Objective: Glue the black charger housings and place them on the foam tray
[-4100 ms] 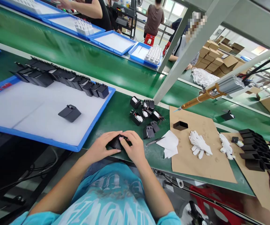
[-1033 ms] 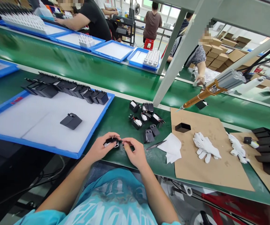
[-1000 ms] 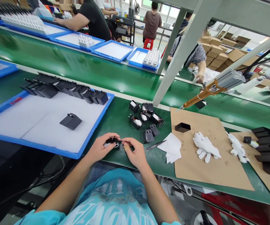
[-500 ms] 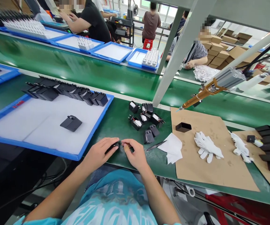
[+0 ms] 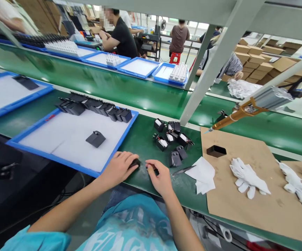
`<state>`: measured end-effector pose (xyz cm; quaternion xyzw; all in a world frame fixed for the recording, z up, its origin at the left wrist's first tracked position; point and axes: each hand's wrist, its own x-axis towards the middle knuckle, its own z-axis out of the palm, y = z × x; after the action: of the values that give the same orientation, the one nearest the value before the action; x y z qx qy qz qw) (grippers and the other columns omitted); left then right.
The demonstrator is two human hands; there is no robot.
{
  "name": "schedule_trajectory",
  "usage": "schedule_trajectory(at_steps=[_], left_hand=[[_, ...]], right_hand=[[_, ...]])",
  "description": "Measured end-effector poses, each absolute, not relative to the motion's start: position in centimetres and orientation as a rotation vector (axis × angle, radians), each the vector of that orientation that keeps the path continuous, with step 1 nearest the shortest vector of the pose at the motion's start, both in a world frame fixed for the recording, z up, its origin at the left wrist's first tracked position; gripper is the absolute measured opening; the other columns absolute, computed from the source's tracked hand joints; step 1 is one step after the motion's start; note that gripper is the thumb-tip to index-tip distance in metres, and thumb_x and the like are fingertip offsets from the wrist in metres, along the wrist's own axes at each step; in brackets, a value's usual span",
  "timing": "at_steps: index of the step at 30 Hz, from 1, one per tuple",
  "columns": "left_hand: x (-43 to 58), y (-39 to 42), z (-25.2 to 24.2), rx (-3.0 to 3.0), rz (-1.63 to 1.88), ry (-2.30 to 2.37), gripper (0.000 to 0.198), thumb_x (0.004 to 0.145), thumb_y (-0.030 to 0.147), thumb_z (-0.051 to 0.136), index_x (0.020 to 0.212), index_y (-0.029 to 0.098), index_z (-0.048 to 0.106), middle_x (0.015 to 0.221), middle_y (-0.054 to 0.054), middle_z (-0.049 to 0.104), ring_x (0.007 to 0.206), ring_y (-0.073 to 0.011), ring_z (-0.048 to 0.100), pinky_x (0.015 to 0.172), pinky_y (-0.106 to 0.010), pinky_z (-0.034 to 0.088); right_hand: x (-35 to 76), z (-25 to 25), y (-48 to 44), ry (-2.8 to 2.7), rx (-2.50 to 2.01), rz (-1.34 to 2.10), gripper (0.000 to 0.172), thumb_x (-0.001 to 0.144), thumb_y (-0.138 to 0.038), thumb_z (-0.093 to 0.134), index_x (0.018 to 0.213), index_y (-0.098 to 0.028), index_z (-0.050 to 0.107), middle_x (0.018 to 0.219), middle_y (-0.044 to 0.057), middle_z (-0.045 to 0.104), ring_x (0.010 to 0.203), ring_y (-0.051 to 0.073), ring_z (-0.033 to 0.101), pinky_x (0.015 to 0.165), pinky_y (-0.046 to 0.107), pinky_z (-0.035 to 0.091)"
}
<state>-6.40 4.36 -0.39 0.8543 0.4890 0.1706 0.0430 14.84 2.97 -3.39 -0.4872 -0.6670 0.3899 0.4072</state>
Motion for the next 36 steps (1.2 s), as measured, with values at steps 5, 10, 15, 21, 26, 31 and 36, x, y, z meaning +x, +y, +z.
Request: schedule_trajectory(at_steps=[5,10,15,21,26,31,36], left_hand=[[-12.6,7.3,0.3,2.545,0.631,2.029,0.030,0.093,0.036,0.050,0.115,0.019,0.062,0.098,-0.015,0.063,0.100,-0.0335,0.054,0.095,-0.053,0.036],[-15.6,8.4,-0.6,2.579,0.653,2.175,0.020,0.089,0.031,0.056,0.106,0.021,0.064,0.125,-0.018,0.053,0.127,-0.0406,0.041,0.109,-0.066,0.021],[-17.2,9.3,-0.6,2.044,0.900,2.029,0.031,0.083,0.039,0.064,0.109,0.021,0.061,0.137,-0.017,0.042,0.125,-0.0371,0.045,0.101,-0.058,0.040],[-20.3,9.6,0.3,1.319,1.280,1.579,0.045,0.084,0.058,0.053,0.110,0.022,0.056,0.102,-0.008,0.062,0.096,-0.0253,0.062,0.083,-0.045,0.053],[-23.2,11.2,0.4,1.395,1.338,1.752,0.047,0.086,0.058,0.049,0.117,0.023,0.052,0.106,-0.009,0.062,0.097,-0.0248,0.062,0.084,-0.044,0.052],[-26.9,17.7,1.6,1.710,1.191,2.039,0.042,0.076,0.035,0.064,0.114,0.019,0.058,0.131,-0.014,0.046,0.131,-0.0307,0.040,0.113,-0.047,0.029],[-27.2,21.9,2.4,1.869,0.969,2.153,0.045,0.077,0.029,0.058,0.119,0.013,0.058,0.134,-0.021,0.045,0.128,-0.0384,0.041,0.109,-0.058,0.029]], right_hand=[[14.8,-3.7,3.0,-1.728,-1.237,0.962,0.021,0.094,-0.033,0.052,0.103,-0.022,0.067,0.093,0.006,0.074,0.079,0.019,0.071,0.075,0.033,0.058],[14.7,-3.7,2.9,-1.753,-1.230,0.953,0.022,0.094,-0.035,0.051,0.103,-0.023,0.067,0.093,0.007,0.075,0.079,0.020,0.072,0.076,0.034,0.059],[14.8,-4.1,3.1,-1.769,-1.242,0.938,0.024,0.094,-0.036,0.050,0.103,-0.022,0.067,0.094,0.008,0.075,0.080,0.021,0.072,0.077,0.035,0.059],[14.7,-3.8,3.1,-1.807,-1.289,0.910,0.027,0.094,-0.038,0.049,0.102,-0.020,0.068,0.095,0.009,0.074,0.080,0.020,0.072,0.075,0.032,0.058],[14.6,-4.1,3.2,-1.850,-1.292,0.866,0.027,0.094,-0.036,0.048,0.102,-0.021,0.068,0.094,0.007,0.075,0.082,0.019,0.072,0.074,0.030,0.058],[14.4,-4.7,3.4,-1.843,-1.309,0.869,0.026,0.094,-0.037,0.048,0.102,-0.022,0.069,0.096,0.007,0.074,0.082,0.019,0.071,0.069,0.028,0.058],[14.0,-4.2,3.3,-1.840,-1.334,0.857,0.026,0.094,-0.032,0.046,0.101,-0.021,0.068,0.093,0.007,0.074,0.080,0.019,0.070,0.069,0.028,0.056]])
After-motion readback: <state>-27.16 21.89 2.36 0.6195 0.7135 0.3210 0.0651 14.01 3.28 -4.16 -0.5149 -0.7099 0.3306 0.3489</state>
